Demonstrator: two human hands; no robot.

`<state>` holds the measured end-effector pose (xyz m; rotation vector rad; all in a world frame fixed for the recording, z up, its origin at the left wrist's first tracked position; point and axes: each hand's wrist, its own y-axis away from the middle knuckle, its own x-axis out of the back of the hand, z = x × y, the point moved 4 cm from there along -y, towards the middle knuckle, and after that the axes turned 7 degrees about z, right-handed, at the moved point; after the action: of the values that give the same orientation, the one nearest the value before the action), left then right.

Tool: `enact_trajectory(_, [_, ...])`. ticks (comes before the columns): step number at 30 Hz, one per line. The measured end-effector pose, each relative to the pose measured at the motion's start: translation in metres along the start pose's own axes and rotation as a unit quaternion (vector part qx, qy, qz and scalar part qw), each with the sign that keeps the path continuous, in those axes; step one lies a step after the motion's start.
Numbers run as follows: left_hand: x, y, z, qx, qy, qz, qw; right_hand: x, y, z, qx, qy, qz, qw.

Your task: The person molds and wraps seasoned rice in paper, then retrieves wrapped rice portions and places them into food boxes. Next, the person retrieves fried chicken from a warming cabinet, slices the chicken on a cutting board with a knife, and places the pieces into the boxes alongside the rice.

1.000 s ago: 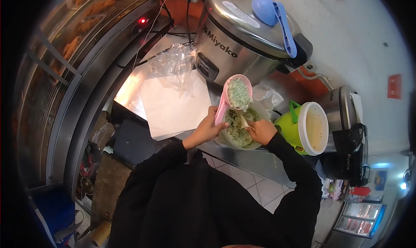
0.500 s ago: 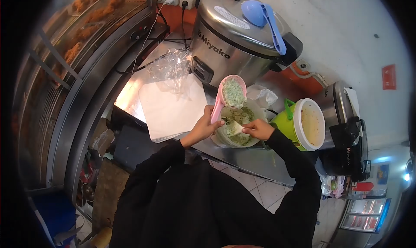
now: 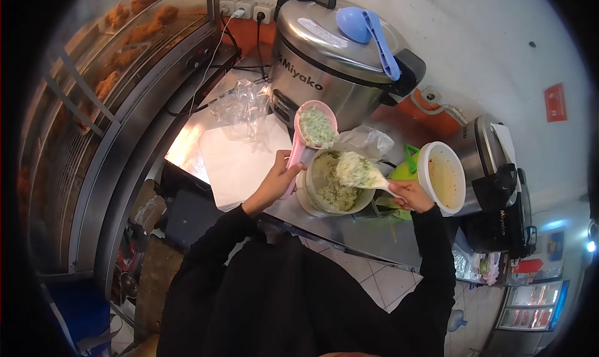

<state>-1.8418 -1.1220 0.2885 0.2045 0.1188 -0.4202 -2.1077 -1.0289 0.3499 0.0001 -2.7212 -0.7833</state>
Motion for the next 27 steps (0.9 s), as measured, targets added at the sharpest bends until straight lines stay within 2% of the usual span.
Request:
enact_trajectory(1, [-0.001, 0.002, 0.005, 0.000, 0.000, -0.001, 1.000, 0.006, 0.007, -0.004, 0.011, -0.014, 0.042, 0.999])
enact_trajectory(2, [-0.002, 0.003, 0.007, 0.015, -0.012, -0.008, 1.000, 0.004, 0.014, -0.011, 0.011, -0.015, 0.044, 0.999])
enact_trajectory(4, [-0.007, 0.007, 0.009, 0.031, -0.026, -0.020, 0.999, 0.002, 0.027, -0.032, 0.162, 0.020, 0.168, 0.972])
enact_trajectory(5, [-0.014, 0.010, 0.010, 0.036, -0.025, -0.041, 0.998, -0.005, 0.023, -0.030, 0.161, 0.017, 0.172, 0.972])
enact_trajectory(6, [-0.021, 0.013, 0.011, 0.041, -0.024, -0.063, 0.997, -0.012, 0.022, -0.038, 0.282, 0.154, 0.270, 0.908])
enact_trajectory(7, [-0.026, 0.016, 0.015, 0.040, -0.025, -0.067, 0.997, -0.024, 0.026, -0.045, 0.389, 0.285, 0.354, 0.801])
enact_trajectory(8, [-0.033, 0.020, 0.018, 0.062, -0.010, -0.090, 0.994, -0.036, 0.025, -0.046, 0.387, 0.285, 0.357, 0.801])
enact_trajectory(10, [-0.039, 0.025, 0.022, 0.091, -0.001, -0.111, 0.990, -0.066, 0.029, -0.047, 0.412, 0.536, 0.386, 0.628])
enact_trajectory(14, [-0.040, 0.027, 0.020, 0.078, -0.023, -0.103, 0.991, -0.079, 0.028, -0.022, 0.389, 0.580, 0.341, 0.629])
enact_trajectory(16, [-0.050, 0.029, 0.010, 0.115, -0.019, -0.100, 0.988, -0.086, 0.027, -0.016, 0.393, 0.580, 0.344, 0.625])
enact_trajectory(18, [-0.052, 0.025, 0.004, 0.098, -0.016, -0.098, 0.990, -0.083, 0.028, -0.019, 0.398, 0.582, 0.352, 0.616])
enact_trajectory(20, [-0.050, 0.022, 0.006, 0.086, -0.015, -0.095, 0.992, -0.068, 0.033, -0.031, 0.400, 0.523, 0.321, 0.680])
enact_trajectory(21, [-0.048, 0.020, 0.014, 0.064, -0.030, -0.103, 0.992, -0.060, 0.037, -0.037, 0.397, 0.523, 0.321, 0.683])
enact_trajectory(23, [-0.041, 0.016, 0.023, 0.043, -0.045, -0.110, 0.992, -0.035, 0.050, -0.053, 0.398, 0.357, 0.398, 0.745])
enact_trajectory(27, [-0.025, 0.012, 0.019, 0.043, 0.026, -0.071, 0.996, -0.016, 0.070, -0.068, 0.362, 0.254, 0.455, 0.773])
